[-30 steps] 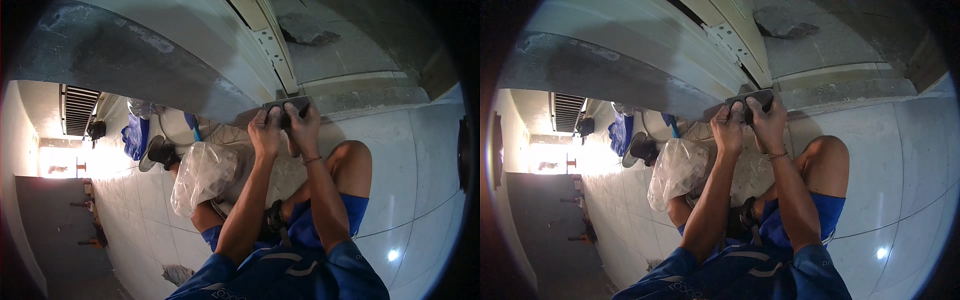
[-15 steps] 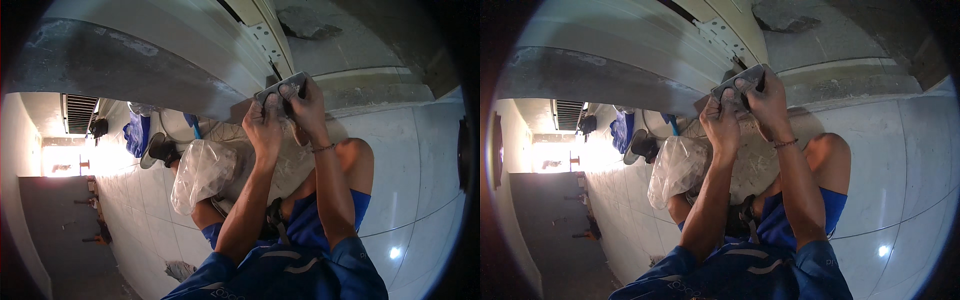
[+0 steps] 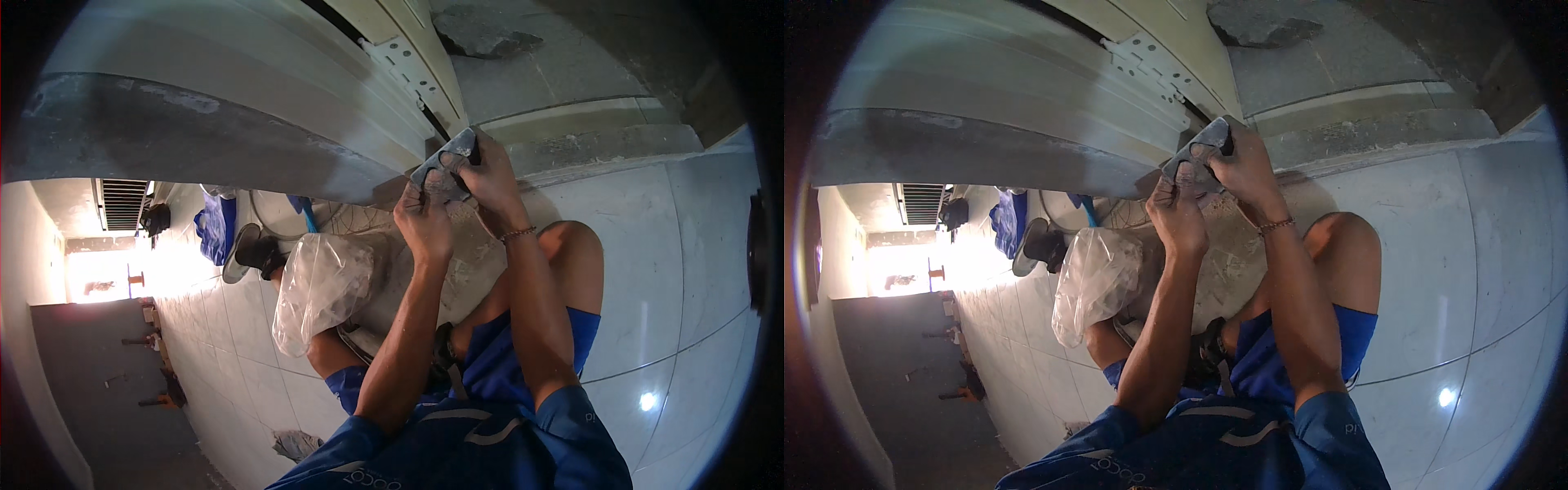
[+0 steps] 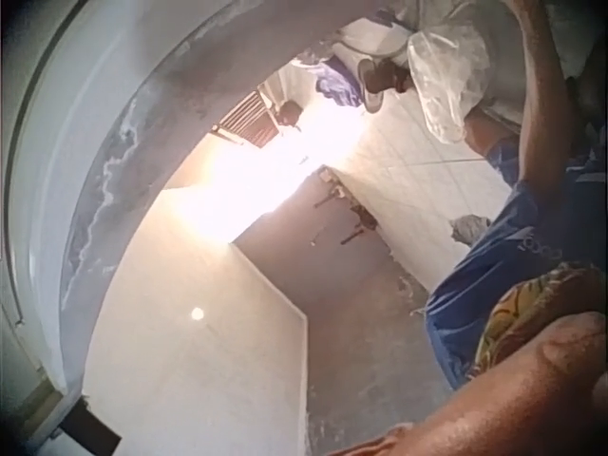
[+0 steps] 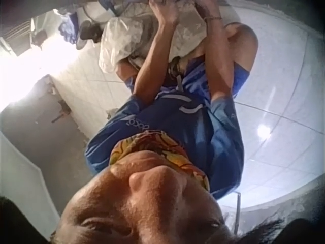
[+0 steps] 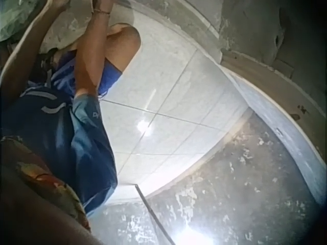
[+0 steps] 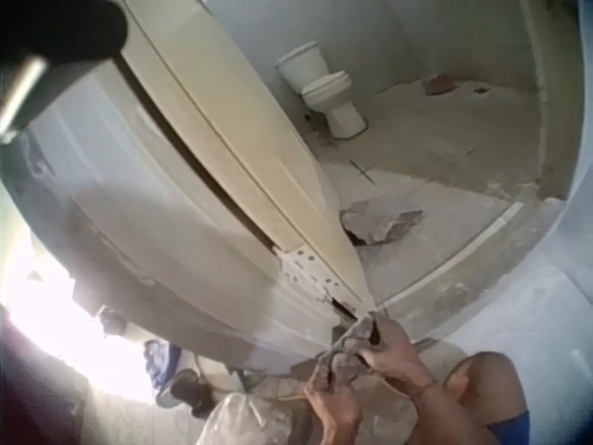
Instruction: The person is sanding a door frame with sandpaper.
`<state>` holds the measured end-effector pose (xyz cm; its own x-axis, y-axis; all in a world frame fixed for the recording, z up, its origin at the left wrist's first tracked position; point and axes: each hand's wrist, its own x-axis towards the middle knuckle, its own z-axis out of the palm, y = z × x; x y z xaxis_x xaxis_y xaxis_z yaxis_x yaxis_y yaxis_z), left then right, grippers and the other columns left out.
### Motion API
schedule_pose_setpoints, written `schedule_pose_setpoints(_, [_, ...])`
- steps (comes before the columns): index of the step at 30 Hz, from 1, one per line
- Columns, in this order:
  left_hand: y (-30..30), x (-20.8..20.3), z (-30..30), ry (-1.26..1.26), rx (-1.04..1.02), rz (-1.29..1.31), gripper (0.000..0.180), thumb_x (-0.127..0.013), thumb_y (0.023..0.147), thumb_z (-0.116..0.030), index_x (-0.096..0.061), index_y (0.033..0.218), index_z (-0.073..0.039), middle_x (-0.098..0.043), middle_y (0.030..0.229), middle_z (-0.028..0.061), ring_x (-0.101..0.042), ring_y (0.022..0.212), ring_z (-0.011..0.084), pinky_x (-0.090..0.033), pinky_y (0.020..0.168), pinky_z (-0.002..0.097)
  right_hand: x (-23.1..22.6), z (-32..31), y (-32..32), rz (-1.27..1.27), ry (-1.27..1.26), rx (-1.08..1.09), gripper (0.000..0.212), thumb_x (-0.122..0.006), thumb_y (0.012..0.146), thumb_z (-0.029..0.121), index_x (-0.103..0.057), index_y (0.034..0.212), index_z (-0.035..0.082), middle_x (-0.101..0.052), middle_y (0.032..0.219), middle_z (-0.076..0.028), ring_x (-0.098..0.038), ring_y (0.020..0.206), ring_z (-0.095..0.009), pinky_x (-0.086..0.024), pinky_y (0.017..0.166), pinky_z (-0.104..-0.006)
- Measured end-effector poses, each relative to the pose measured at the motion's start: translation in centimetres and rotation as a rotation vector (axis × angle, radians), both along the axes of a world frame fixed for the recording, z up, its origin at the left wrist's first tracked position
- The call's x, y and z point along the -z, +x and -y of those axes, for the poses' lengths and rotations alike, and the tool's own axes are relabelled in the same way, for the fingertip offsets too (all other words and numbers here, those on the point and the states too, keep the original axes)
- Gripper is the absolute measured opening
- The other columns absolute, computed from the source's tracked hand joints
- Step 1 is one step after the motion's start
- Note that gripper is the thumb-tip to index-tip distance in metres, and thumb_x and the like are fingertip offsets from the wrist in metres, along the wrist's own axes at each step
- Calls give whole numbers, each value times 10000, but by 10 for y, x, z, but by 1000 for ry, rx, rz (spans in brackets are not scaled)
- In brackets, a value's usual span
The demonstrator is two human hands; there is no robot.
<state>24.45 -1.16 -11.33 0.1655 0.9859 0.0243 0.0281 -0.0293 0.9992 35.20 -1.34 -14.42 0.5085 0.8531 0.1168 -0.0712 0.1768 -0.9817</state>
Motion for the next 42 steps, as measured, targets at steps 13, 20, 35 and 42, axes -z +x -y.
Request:
schedule_pose_setpoints(13, [-4,12,-6,84,-37,-63,185,-597,885,-145,-627,915,35,-607,739,15,-525,682,55,-474,607,221,20,-7,-1,-98,88,-71,258,-688,786,169,-516,897,13,-556,765,-8,-495,701,-82,-425,625,-234])
schedule_pose_setpoints(20, [-8,10,-8,134,-49,-62,175,-594,882,-140,-623,907,31,-601,725,12,-521,672,56,-459,600,219,15,-3,-4,-32,91,-26,215,-674,784,159,-541,860,8,-566,759,-14,-496,706,-87,-430,637,-245])
schedule_pose_setpoints(35, [-4,1,-5,136,-56,-79,185,-580,889,-150,-621,925,27,-589,697,13,-520,613,53,-456,546,225,-1,-3,-7,-67,60,15,168,-674,746,93,-557,837,14,-568,723,-20,-503,689,-96,-435,640,-261])
schedule_pose_setpoints(42, [-9,12,-11,258,-25,-229,177,-575,890,-134,-623,937,29,-609,722,12,-543,671,49,-460,602,209,8,-5,-11,-143,96,14,168,-673,747,95,-562,839,10,-575,741,-32,-507,694,-102,-438,640,-269])
